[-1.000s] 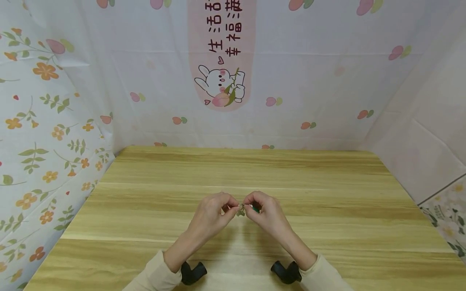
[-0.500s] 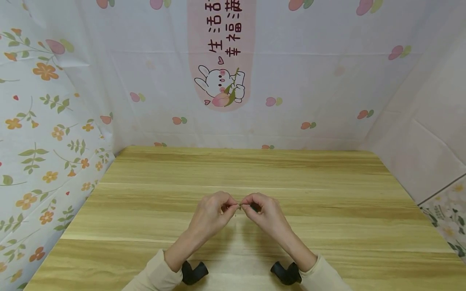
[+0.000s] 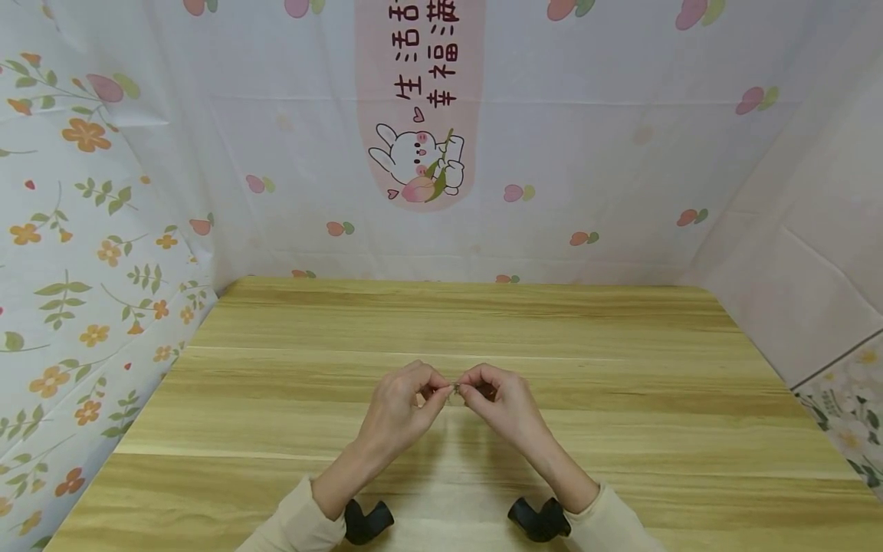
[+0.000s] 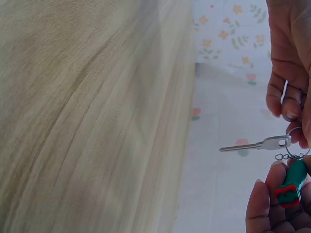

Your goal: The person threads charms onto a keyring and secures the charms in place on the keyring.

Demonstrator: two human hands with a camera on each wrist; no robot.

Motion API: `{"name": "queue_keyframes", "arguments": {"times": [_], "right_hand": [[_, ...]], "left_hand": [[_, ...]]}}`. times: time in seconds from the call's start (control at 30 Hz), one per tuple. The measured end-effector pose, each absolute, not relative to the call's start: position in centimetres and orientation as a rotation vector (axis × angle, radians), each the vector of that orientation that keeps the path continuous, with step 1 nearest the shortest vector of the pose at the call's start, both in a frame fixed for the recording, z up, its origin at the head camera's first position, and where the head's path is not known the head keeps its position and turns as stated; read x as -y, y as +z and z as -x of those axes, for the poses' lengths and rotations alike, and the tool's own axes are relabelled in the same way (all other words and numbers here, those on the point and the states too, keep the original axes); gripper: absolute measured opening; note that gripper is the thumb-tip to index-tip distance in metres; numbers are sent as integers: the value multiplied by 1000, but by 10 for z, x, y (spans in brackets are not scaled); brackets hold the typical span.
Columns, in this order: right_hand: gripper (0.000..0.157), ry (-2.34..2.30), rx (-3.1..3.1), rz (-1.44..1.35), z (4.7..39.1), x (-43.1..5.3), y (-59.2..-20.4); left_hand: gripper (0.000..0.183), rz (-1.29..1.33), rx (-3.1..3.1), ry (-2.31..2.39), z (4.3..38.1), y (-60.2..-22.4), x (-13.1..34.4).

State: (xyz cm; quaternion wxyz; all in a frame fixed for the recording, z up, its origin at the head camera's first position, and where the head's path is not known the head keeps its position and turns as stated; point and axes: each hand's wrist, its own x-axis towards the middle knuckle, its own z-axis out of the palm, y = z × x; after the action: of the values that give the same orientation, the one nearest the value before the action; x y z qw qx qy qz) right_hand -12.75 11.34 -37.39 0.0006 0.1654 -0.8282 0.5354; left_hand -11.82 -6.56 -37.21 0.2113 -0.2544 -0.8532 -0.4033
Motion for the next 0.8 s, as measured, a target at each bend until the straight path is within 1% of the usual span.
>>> {"name": "queue_keyframes", "arguments": {"times": [0.17,0.37,0.47,0.63,0.8], "right_hand": [[6,1649,2593,-550,126,-115,-374],[9,1545,2563,-620,125,-114,-375],[8,1566,2561,-604,125,-113,-375],[8,1632,2565,-576,125,-115,-377],[12,1582,2549,-647,125,-115,-378]], "left_hand": [[7,701,2541,-1233,118,-369,68],[7,652,2615,-1301,118,-365,67],[7,621,2586,-1311,118,-365,67],[7,642,2557,-1285,117,-367,68],[8,654,2682,-1237,117,-365,69]]}}
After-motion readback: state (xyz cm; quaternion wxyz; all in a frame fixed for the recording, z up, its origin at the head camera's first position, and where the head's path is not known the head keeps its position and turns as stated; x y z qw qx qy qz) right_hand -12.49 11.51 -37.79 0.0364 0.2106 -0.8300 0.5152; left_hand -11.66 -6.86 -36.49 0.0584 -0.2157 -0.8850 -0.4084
